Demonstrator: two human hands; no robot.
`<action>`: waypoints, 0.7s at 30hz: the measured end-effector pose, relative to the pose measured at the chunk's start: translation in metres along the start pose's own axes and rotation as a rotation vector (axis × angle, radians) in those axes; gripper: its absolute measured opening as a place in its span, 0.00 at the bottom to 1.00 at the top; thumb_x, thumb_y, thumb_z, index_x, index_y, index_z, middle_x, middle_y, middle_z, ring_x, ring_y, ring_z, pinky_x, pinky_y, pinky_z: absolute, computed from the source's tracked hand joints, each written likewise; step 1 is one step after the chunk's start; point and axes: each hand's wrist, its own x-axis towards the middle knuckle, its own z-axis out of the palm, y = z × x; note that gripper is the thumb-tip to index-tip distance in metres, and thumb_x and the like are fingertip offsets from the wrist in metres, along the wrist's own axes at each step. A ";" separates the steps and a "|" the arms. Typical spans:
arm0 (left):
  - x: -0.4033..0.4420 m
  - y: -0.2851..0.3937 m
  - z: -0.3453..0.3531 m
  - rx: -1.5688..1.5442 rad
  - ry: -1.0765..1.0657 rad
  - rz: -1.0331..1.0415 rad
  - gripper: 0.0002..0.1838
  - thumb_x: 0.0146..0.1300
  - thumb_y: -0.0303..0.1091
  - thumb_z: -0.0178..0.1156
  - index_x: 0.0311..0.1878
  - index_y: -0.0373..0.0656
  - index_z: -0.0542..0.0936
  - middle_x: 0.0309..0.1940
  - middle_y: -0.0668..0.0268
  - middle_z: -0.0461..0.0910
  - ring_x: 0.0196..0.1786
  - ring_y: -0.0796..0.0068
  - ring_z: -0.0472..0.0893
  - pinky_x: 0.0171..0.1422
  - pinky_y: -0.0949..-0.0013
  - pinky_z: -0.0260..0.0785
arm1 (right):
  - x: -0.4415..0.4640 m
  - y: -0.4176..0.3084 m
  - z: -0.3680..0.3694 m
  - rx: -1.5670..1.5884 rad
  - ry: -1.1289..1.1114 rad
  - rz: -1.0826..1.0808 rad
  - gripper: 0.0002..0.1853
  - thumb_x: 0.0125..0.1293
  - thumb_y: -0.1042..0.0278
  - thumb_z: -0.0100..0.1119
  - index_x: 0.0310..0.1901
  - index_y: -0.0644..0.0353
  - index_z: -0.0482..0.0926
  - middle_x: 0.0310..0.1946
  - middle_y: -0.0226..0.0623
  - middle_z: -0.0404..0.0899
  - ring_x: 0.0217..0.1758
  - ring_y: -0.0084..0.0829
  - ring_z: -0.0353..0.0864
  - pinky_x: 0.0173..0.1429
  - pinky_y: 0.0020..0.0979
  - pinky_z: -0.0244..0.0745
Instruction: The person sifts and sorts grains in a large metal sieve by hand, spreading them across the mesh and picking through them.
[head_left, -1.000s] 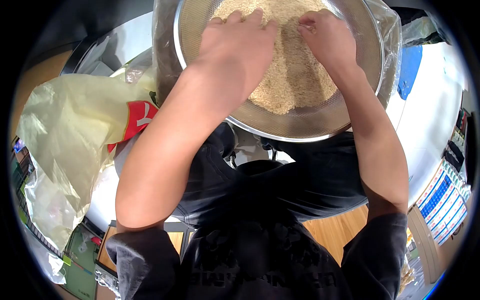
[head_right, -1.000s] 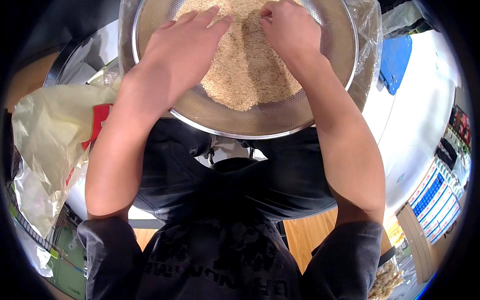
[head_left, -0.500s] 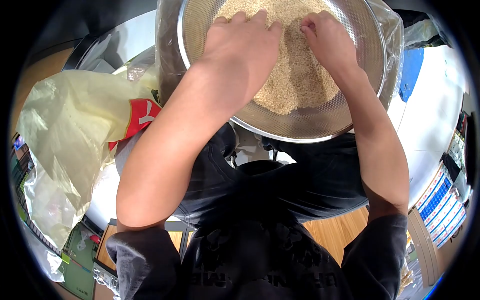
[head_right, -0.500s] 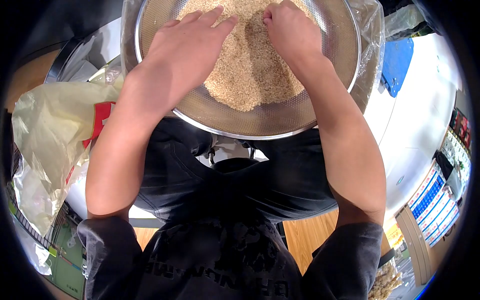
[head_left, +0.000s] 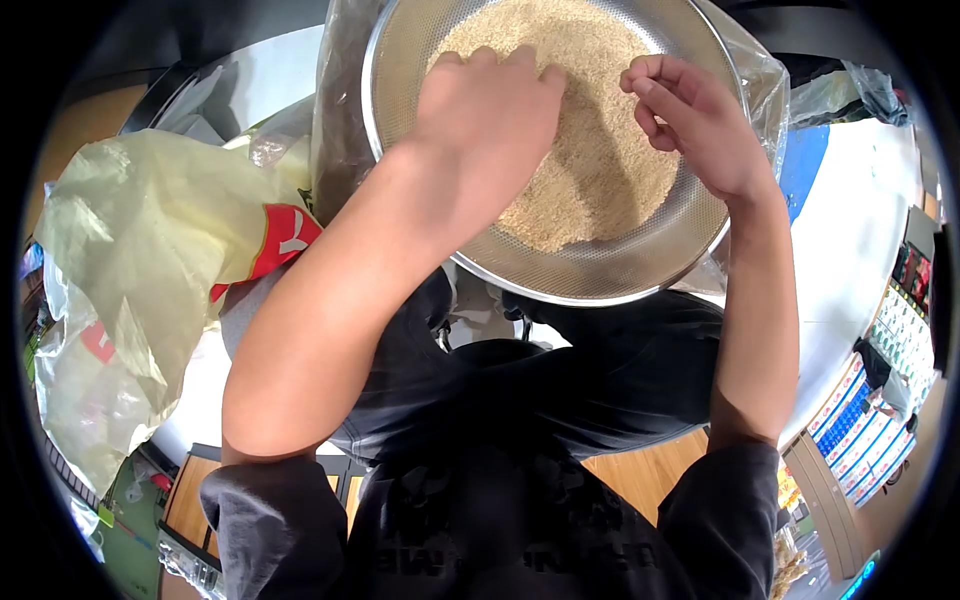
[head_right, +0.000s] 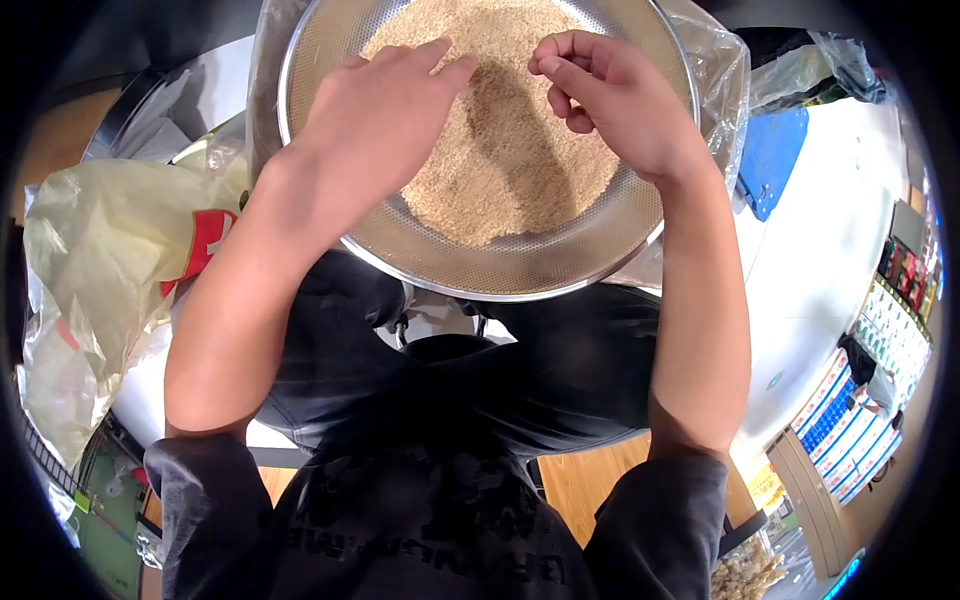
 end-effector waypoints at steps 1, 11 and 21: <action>0.001 0.001 0.000 -0.027 -0.004 0.001 0.33 0.63 0.21 0.63 0.74 0.42 0.75 0.72 0.53 0.78 0.69 0.56 0.82 0.71 0.50 0.76 | -0.003 0.000 -0.004 0.088 -0.019 -0.006 0.12 0.81 0.58 0.60 0.50 0.58 0.83 0.30 0.21 0.77 0.33 0.13 0.72 0.38 0.20 0.68; -0.002 0.005 0.000 -0.031 -0.018 -0.001 0.33 0.68 0.20 0.57 0.77 0.45 0.72 0.76 0.56 0.74 0.78 0.59 0.73 0.78 0.48 0.68 | -0.030 0.015 -0.066 0.229 0.429 0.131 0.11 0.81 0.62 0.60 0.51 0.62 0.83 0.38 0.25 0.81 0.34 0.15 0.74 0.36 0.20 0.69; -0.008 0.004 0.001 0.017 -0.135 -0.019 0.34 0.70 0.22 0.57 0.80 0.49 0.70 0.80 0.58 0.70 0.80 0.61 0.71 0.81 0.48 0.66 | -0.028 0.065 -0.090 0.023 0.865 0.232 0.16 0.79 0.58 0.64 0.56 0.62 0.87 0.42 0.28 0.86 0.33 0.19 0.74 0.30 0.23 0.68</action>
